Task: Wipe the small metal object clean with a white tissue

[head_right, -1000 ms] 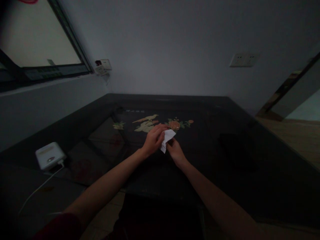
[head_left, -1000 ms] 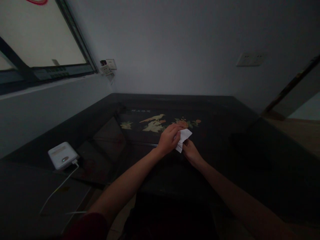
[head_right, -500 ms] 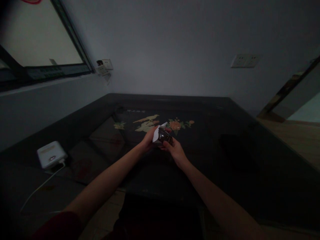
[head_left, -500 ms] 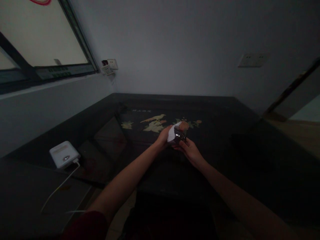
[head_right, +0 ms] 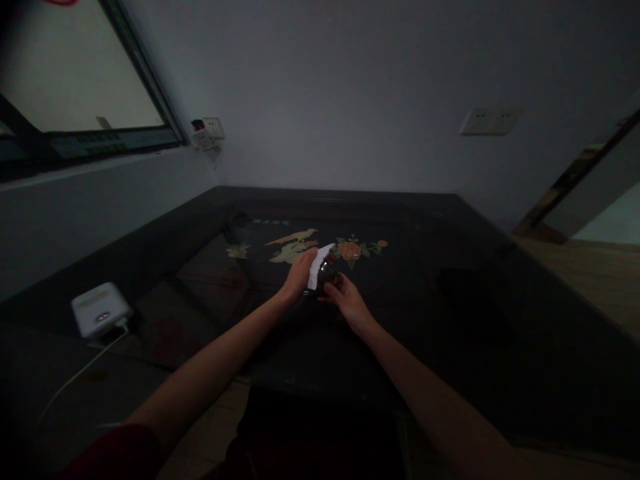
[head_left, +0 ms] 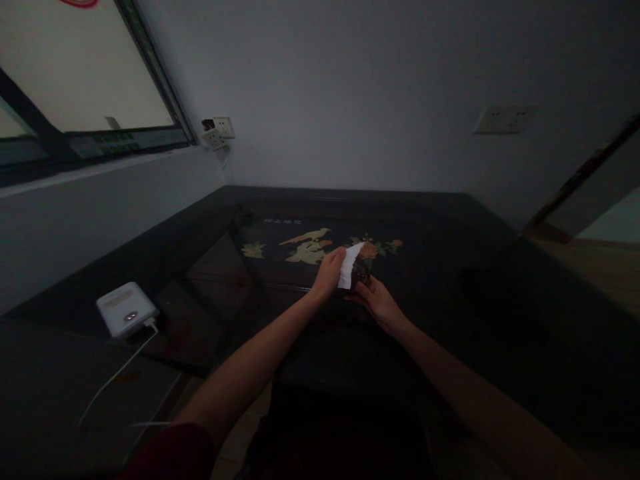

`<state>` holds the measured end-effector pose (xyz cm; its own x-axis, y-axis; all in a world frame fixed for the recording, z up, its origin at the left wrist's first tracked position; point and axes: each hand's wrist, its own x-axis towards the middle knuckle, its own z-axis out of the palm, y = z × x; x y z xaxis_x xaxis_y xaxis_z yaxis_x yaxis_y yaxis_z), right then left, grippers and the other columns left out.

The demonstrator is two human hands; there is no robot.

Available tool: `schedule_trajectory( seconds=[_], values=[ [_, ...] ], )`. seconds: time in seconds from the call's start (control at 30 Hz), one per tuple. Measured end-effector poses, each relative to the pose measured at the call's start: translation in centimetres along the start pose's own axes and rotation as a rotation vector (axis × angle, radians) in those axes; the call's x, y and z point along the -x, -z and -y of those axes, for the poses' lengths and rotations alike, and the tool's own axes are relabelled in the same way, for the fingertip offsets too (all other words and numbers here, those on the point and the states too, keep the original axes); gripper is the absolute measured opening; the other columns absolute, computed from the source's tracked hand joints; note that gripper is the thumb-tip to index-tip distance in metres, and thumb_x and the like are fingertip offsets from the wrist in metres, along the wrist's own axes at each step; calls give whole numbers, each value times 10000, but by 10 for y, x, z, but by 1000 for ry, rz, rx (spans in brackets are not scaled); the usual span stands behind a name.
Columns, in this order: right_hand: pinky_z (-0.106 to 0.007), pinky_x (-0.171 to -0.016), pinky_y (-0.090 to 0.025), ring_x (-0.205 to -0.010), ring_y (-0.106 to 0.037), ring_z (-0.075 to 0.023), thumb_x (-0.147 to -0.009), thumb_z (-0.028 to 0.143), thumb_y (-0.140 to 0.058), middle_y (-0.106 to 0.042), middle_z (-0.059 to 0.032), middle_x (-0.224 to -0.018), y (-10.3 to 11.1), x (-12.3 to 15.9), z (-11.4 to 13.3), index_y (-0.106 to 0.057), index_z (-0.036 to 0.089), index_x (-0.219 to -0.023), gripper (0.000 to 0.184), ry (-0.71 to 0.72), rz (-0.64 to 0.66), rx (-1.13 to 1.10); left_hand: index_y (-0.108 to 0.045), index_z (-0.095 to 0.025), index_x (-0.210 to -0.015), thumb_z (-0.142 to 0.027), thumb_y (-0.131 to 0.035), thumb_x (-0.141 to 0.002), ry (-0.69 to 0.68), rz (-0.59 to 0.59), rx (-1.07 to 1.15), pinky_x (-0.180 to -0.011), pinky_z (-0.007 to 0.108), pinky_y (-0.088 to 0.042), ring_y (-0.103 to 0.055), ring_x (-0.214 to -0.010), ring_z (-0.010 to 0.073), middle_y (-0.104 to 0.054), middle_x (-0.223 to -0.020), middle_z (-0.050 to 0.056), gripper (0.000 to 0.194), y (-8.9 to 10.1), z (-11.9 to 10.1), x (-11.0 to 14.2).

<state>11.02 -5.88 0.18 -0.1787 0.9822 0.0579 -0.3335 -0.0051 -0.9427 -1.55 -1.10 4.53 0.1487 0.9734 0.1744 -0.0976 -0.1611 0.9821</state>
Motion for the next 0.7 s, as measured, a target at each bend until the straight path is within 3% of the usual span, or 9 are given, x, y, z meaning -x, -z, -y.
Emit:
schedule_trajectory(
  seconds=[0.17, 0.37, 0.5, 0.6, 0.7],
  values=[
    [-353, -779, -515, -913, -631, -223, -672, 494, -730, -684, -54, -973, 2, -1, -3, -591, 206, -981, 444, 2, 28, 17, -452, -176, -625, -370, -421, -872, -294, -13, -278, -543, 244, -298, -396, -584, 115, -417, -597, -15, 316, 1, -10, 13],
    [-359, -809, -495, -904, -631, -218, -678, 474, -730, -684, -44, -951, 5, -3, -9, -601, 202, -957, 411, 40, 9, 33, -530, -163, -715, -383, -371, -894, -431, 16, -421, -657, 269, -364, -484, -702, 151, -541, -721, 33, 326, 3, -11, 16],
    [-375, -786, -509, -905, -638, -232, -672, 501, -727, -685, -60, -968, 2, -1, -5, -613, 188, -950, 434, 0, 19, 17, -565, -158, -730, -441, -406, -879, -292, 8, -266, -618, 260, -370, -476, -665, 145, -537, -682, 22, 357, 4, -5, 10],
    [-382, -764, -527, -912, -644, -236, -665, 494, -739, -680, -65, -1002, 0, 1, 1, -614, 204, -985, 450, -3, 39, -19, -603, -147, -763, -473, -428, -867, -66, -1, -30, -582, 253, -382, -492, -615, 137, -570, -669, 27, 384, 3, 0, 2],
    [-383, -757, -536, -887, -659, -229, -673, 497, -735, -679, -67, -1002, -1, 3, 5, -612, 214, -988, 441, 1, 44, -40, -636, -132, -817, -517, -378, -882, 186, 85, 226, -611, 259, -436, -576, -666, 159, -645, -745, 73, 468, 1, 2, -2]
  ],
)
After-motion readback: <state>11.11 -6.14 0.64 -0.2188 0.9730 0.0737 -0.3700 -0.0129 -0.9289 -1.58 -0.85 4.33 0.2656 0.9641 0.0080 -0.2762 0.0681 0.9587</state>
